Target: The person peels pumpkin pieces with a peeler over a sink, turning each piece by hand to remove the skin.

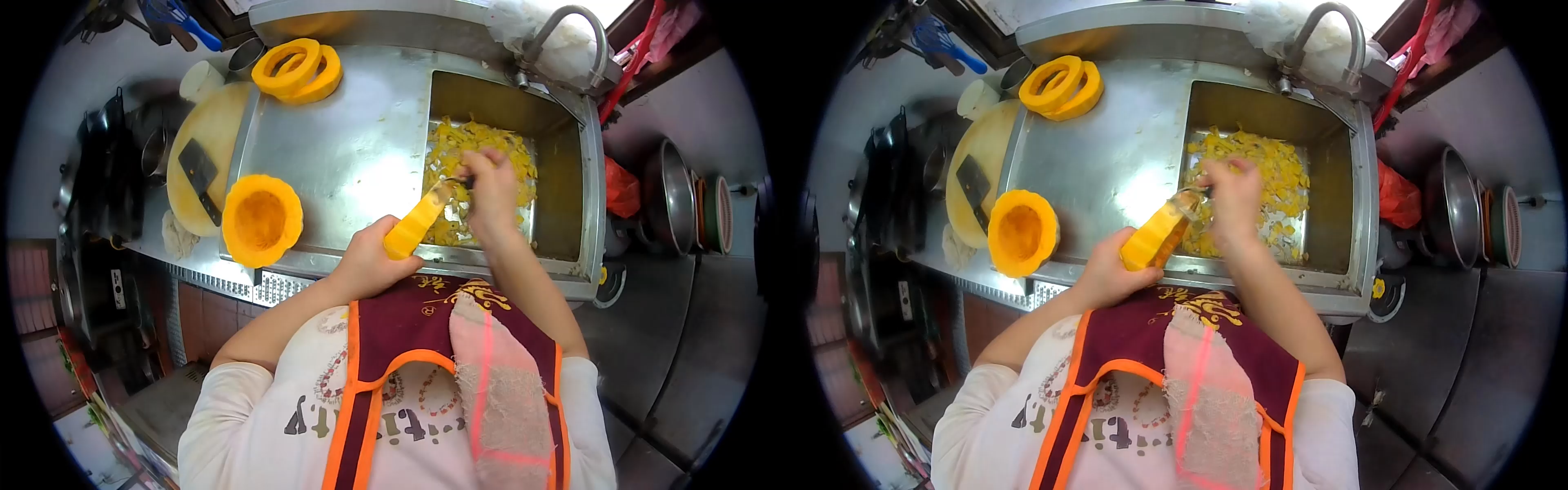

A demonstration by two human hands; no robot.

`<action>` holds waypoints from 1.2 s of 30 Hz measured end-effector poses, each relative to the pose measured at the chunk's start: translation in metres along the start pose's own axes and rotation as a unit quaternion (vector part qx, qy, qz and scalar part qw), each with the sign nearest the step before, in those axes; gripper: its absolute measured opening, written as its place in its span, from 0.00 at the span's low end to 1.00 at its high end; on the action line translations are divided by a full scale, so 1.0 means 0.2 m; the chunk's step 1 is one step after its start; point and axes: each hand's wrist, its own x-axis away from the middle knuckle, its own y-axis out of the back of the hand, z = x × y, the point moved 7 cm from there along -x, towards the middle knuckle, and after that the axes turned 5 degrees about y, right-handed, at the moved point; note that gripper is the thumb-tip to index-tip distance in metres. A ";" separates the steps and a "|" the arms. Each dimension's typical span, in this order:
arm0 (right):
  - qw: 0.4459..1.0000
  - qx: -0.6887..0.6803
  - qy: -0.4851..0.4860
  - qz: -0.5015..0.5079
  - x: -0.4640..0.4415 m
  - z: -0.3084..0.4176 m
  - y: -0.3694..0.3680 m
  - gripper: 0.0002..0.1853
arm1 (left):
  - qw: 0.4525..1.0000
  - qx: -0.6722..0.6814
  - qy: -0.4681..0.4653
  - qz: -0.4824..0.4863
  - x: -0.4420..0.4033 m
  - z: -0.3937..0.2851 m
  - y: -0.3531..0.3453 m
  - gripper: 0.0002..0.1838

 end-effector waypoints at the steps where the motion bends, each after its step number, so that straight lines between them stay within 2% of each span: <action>1: 1.000 0.014 -0.012 0.017 0.07 0.02 -0.08 0.11 | 1.000 -0.013 -0.009 0.005 0.00 -0.01 -0.01 0.22; 4: 0.998 0.004 0.056 0.038 0.01 -0.09 -0.07 0.24 | 0.997 -0.065 -0.029 -0.004 0.00 0.01 -0.02 0.22; 7: 0.985 0.135 0.045 -0.094 -0.26 -0.27 0.26 0.17 | 0.997 -0.079 -0.018 0.010 0.02 0.03 0.01 0.22; 10: 0.990 0.088 -0.095 -0.059 -0.29 -0.49 0.49 0.09 | 0.995 0.044 -0.087 0.021 0.07 0.14 0.04 0.19; 13: 0.984 -0.052 -0.167 -0.044 -0.21 -0.41 0.32 0.04 | 0.997 0.062 0.003 0.044 0.06 0.18 0.02 0.25; 14: 0.987 -0.058 -0.152 -0.004 -0.17 -0.30 0.21 0.06 | 0.992 0.118 0.000 0.037 0.06 0.13 0.01 0.21; 16: 0.987 -0.072 -0.122 0.075 -0.06 -0.12 -0.01 0.09 | 0.992 0.118 -0.014 0.040 0.04 0.09 0.02 0.21; 19: 0.997 -0.035 -0.027 0.070 0.03 -0.08 -0.14 0.18 | 0.996 0.068 0.006 0.065 0.00 0.03 0.01 0.21; 20: 0.995 -0.031 -0.024 0.096 0.05 -0.06 -0.16 0.23 | 0.996 0.042 0.019 0.073 0.00 0.00 0.02 0.21; 23: 0.993 0.004 -0.024 0.114 0.10 -0.05 -0.21 0.22 | 0.994 -0.023 0.061 0.087 0.01 -0.10 0.01 0.21; 26: 0.991 0.037 -0.002 0.126 0.07 -0.07 -0.20 0.21 | 0.982 -0.003 0.132 0.135 0.01 -0.07 -0.02 0.22; 28: 0.992 0.057 0.065 0.094 0.00 -0.07 -0.11 0.21 | 0.992 -0.028 0.080 0.096 -0.01 -0.02 -0.01 0.21; 30: 0.955 0.239 0.165 -0.064 -0.20 -0.10 0.18 0.19 | 0.997 -0.038 0.009 0.059 0.02 0.01 -0.01 0.19; 31: 0.978 0.192 0.074 -0.042 -0.26 -0.28 0.37 0.15 | 0.997 -0.041 -0.046 0.037 0.04 0.01 0.01 0.17; 32: 0.989 0.144 -0.009 -0.012 -0.32 -0.40 0.48 0.11 | 0.998 0.022 -0.038 0.040 0.05 0.07 0.01 0.18; 35: 0.986 -0.022 -0.164 -0.004 -0.30 -0.50 0.51 0.06 | 0.999 0.024 0.022 0.032 0.06 0.03 0.05 0.19; 36: 0.986 -0.026 -0.160 -0.027 -0.24 -0.38 0.40 0.09 | 0.997 0.022 0.047 0.054 0.04 0.04 0.03 0.19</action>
